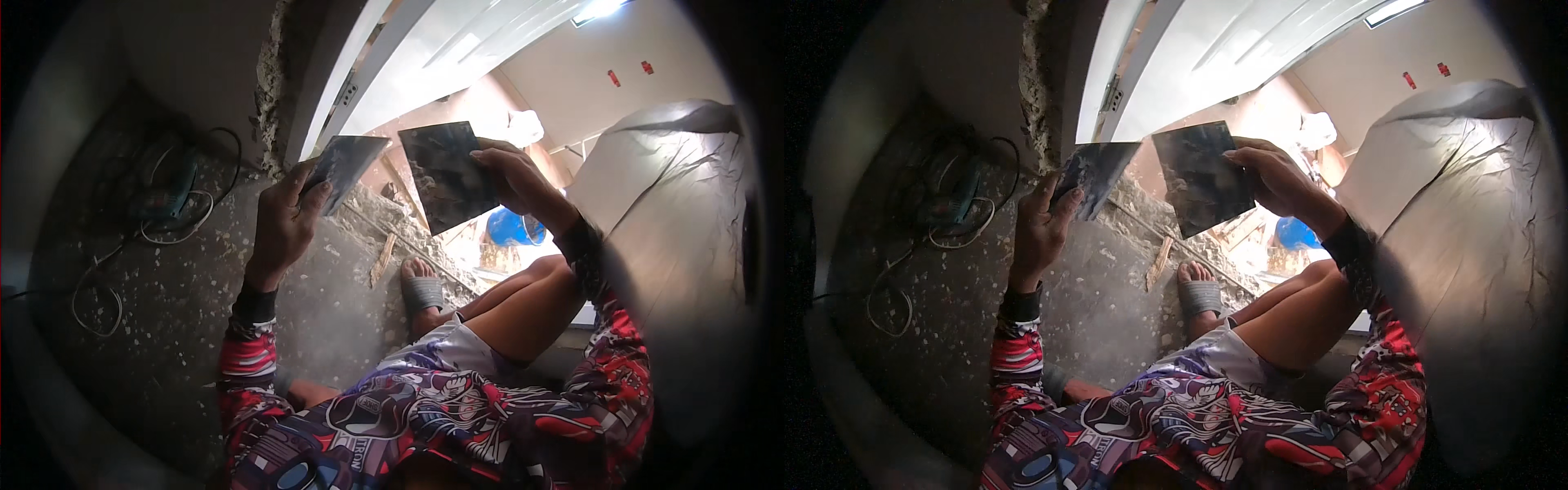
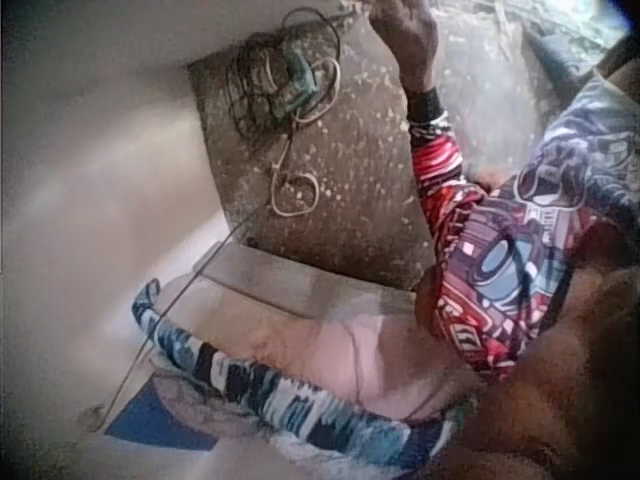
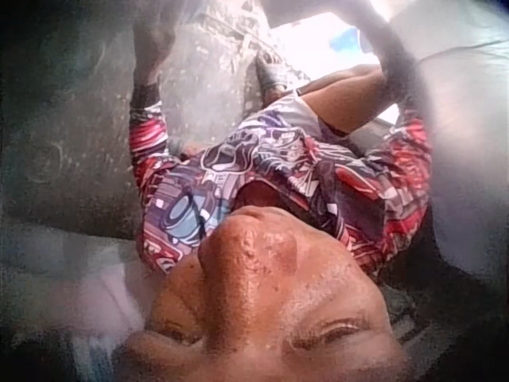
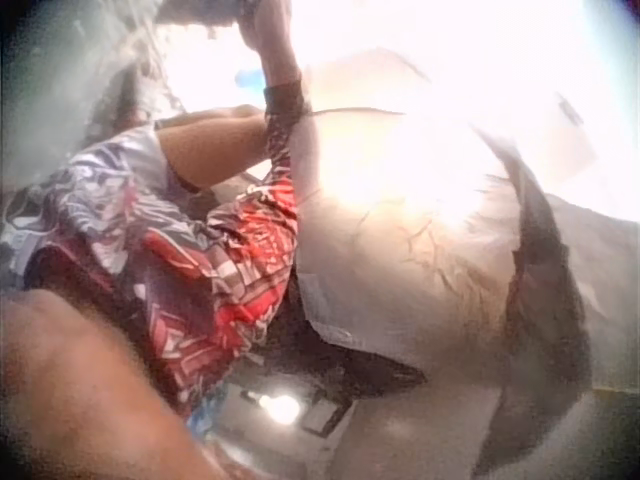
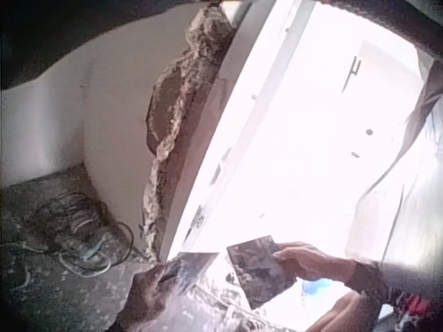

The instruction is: The person works mortar between two putty knives and applies it onto the wall around a door frame.

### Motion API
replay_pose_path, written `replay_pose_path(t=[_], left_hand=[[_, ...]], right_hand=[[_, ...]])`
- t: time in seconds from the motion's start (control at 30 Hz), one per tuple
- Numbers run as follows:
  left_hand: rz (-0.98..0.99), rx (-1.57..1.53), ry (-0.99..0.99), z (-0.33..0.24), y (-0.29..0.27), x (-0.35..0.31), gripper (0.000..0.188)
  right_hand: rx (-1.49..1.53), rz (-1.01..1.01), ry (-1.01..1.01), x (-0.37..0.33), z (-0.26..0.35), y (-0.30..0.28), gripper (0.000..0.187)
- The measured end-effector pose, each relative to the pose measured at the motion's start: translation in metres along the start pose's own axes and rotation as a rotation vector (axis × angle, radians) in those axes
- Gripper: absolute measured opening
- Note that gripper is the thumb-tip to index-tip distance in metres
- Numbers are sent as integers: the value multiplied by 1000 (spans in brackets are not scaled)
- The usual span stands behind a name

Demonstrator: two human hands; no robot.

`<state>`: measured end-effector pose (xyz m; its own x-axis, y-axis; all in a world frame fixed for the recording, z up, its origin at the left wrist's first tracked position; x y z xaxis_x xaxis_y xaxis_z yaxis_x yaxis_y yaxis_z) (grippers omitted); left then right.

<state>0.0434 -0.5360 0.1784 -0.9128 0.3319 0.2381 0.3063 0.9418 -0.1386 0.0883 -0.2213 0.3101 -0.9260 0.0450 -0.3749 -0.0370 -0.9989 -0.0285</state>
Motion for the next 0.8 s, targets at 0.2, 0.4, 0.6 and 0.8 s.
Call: replay_pose_path(t=[0.2,0.4,0.6,0.8], left_hand=[[62,-61,-91,-5,15,-7,37],[176,-311,-320,11,28,-18,36],[276,-573,-420,9,66,-22,27],[255,-939,-714,32,88,-26,26]], right_hand=[[-161,-25,30,8,-13,-11,22],[-66,262,31,26,-22,-12,25],[-650,316,-348,47,-30,-41,14],[-56,-50,204,59,-38,-27,14]])
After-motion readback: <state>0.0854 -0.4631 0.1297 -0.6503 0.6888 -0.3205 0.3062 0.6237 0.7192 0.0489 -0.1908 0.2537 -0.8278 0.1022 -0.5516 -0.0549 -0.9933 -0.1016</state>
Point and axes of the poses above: each hand's wrist, its own x-axis towards the middle knuckle, its own y-axis out of the palm, z = x × y, the point moved 1 cm from there along x, towards the middle knuckle, and after that the axes turned 7 degrees about -y, right-handed, at the moved point
